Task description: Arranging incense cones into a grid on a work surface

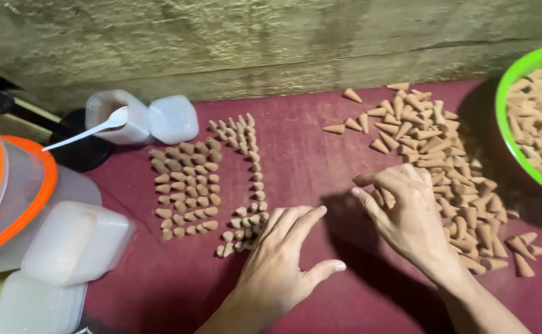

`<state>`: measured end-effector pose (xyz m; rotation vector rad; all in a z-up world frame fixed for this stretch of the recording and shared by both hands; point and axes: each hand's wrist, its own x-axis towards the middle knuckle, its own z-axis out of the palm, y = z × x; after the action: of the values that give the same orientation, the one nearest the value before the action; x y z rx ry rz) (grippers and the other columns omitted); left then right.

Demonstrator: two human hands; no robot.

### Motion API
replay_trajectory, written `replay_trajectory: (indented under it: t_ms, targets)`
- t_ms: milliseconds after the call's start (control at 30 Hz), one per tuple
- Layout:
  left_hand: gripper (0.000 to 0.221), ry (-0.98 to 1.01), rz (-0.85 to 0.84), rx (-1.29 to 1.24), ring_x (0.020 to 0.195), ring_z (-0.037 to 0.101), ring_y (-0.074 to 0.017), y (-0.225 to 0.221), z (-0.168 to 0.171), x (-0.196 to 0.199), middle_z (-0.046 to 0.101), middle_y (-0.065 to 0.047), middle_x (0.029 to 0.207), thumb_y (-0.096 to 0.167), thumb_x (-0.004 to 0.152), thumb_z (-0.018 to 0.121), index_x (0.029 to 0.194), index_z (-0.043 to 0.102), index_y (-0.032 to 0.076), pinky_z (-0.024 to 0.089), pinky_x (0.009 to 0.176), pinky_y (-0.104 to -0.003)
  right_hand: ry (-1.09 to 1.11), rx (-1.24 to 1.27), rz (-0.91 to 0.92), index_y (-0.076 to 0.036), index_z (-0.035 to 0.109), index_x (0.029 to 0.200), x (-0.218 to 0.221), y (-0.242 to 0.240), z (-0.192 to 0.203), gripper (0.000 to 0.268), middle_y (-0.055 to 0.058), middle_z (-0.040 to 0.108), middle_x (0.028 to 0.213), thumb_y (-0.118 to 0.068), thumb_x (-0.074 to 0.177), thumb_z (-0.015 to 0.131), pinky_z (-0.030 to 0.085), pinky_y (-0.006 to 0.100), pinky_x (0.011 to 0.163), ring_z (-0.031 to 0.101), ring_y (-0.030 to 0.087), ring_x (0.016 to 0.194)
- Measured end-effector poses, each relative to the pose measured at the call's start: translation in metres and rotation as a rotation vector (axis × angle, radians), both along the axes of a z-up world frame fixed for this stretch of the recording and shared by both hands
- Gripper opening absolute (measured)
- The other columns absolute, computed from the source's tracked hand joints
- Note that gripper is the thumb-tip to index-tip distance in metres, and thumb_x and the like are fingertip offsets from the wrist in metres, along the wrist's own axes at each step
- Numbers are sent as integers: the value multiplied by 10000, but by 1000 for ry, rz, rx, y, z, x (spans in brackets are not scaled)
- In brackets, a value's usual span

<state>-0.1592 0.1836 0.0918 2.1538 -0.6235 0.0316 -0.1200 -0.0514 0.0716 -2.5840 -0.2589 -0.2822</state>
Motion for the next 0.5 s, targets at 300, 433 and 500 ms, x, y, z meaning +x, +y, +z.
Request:
replay_trajectory:
  t_ms: [300,433,500]
  targets:
    - [493,39,-163,-50,1168,579,-292,-106,-4,38,665,-112,1242,306,877,733,1288,633,54,442,1039,-412,-153,59,-220,-90,729,1108,-30,-87,-34,244,68,733,1078,-252,926,747,476,386,959,647,273,1051]
    - [375,6,-170,-111,1043,644,-378,-150,-42,81,679,-143,1114,193,882,738,1229,682,62,517,928,-476,-211,97,-304,-103,748,1199,-30,-108,-42,326,127,727,1184,-222,898,787,530,461,963,665,358,1146]
    - [285,-60,-93,-72,1093,647,-357,-173,-63,107,681,-130,1123,179,947,662,1215,687,82,502,973,-465,-175,76,-297,-22,680,1310,-28,-113,-46,442,215,670,1292,-199,910,745,507,550,993,614,437,1241]
